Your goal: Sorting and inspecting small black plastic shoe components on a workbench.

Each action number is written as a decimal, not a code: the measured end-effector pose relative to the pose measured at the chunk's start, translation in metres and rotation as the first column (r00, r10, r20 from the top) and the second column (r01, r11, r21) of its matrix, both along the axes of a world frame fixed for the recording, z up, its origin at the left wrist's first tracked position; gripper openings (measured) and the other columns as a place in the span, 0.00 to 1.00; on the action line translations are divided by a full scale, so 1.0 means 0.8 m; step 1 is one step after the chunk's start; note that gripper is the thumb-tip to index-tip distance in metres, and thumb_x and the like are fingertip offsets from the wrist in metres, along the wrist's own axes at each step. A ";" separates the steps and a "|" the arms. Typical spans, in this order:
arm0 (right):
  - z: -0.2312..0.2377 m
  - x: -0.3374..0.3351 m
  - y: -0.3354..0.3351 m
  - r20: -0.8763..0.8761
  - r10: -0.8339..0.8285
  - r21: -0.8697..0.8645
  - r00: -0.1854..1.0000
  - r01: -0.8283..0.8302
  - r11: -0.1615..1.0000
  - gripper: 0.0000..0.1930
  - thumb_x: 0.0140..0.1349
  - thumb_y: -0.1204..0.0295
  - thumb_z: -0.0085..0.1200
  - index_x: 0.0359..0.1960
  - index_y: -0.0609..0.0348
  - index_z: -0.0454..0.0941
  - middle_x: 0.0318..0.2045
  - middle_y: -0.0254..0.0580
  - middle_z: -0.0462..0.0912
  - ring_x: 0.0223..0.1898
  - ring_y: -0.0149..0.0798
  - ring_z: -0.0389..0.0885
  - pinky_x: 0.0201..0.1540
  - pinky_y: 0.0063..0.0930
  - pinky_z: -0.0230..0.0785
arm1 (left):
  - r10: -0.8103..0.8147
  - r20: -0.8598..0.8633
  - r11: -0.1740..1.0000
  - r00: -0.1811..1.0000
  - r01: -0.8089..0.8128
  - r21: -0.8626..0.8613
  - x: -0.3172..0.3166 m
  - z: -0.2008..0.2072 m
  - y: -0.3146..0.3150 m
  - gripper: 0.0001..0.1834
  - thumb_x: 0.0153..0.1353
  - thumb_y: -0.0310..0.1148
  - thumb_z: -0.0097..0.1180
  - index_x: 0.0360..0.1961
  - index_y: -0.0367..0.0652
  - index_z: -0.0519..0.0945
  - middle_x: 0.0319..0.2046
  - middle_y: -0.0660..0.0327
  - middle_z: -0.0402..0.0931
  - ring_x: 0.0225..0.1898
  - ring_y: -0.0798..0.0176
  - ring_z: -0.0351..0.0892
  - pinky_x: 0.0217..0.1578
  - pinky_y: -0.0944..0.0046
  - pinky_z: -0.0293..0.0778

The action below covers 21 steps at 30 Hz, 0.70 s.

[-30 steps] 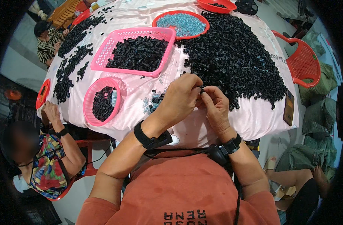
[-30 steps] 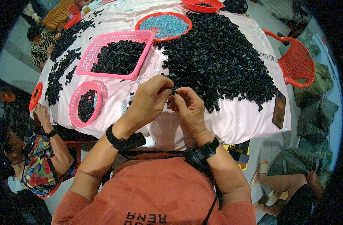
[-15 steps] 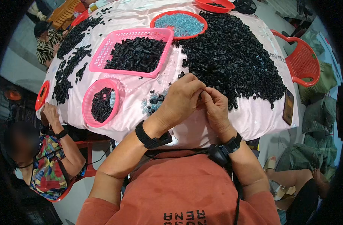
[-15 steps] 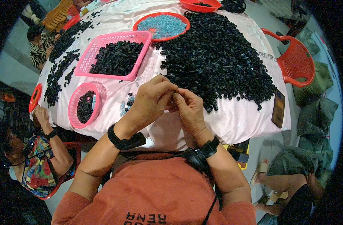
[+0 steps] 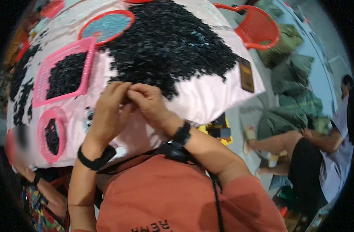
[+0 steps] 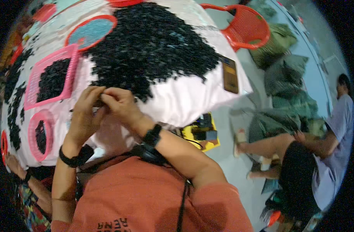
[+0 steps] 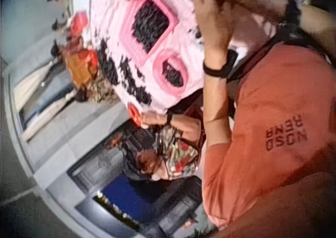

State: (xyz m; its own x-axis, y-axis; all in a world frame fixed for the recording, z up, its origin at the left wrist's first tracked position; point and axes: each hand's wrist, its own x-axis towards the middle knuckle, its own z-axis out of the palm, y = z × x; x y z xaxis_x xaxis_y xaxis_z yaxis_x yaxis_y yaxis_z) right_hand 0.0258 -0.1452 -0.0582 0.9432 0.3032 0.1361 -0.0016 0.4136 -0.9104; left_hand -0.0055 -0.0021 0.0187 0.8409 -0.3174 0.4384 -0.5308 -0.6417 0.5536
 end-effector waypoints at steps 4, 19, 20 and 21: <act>0.009 -0.001 -0.001 -0.023 -0.029 0.018 0.999 0.030 0.999 0.10 0.70 0.70 0.53 0.38 0.65 0.82 0.30 0.33 0.83 0.31 0.23 0.79 0.33 0.20 0.74 | 0.025 0.021 0.999 0.999 -0.026 0.048 0.007 -0.012 -0.005 0.21 0.53 0.18 0.58 0.51 0.33 0.75 0.43 0.47 0.76 0.44 0.42 0.78 0.44 0.53 0.76; 0.016 -0.006 -0.008 -0.062 0.032 -0.016 0.998 -0.033 0.999 0.12 0.69 0.68 0.53 0.32 0.63 0.81 0.24 0.32 0.82 0.25 0.23 0.79 0.26 0.19 0.73 | 0.070 -0.036 0.991 0.997 -0.066 0.113 0.003 -0.008 -0.008 0.21 0.53 0.19 0.62 0.50 0.34 0.76 0.42 0.48 0.79 0.41 0.47 0.82 0.43 0.55 0.77; 0.015 -0.006 -0.008 -0.062 0.027 -0.018 0.998 -0.029 0.999 0.12 0.69 0.68 0.53 0.32 0.63 0.81 0.24 0.32 0.82 0.25 0.23 0.79 0.26 0.19 0.73 | 0.065 -0.006 0.994 0.998 -0.064 0.094 0.004 -0.008 -0.011 0.20 0.53 0.19 0.61 0.49 0.34 0.76 0.39 0.48 0.78 0.39 0.46 0.81 0.40 0.55 0.76; 0.013 -0.006 -0.009 -0.055 0.025 -0.010 0.998 -0.026 1.000 0.12 0.69 0.68 0.53 0.31 0.63 0.81 0.24 0.32 0.82 0.24 0.23 0.79 0.26 0.19 0.73 | 0.059 0.024 0.995 0.998 -0.061 0.075 0.004 -0.009 -0.013 0.19 0.52 0.19 0.60 0.48 0.33 0.77 0.37 0.49 0.78 0.37 0.46 0.80 0.38 0.54 0.76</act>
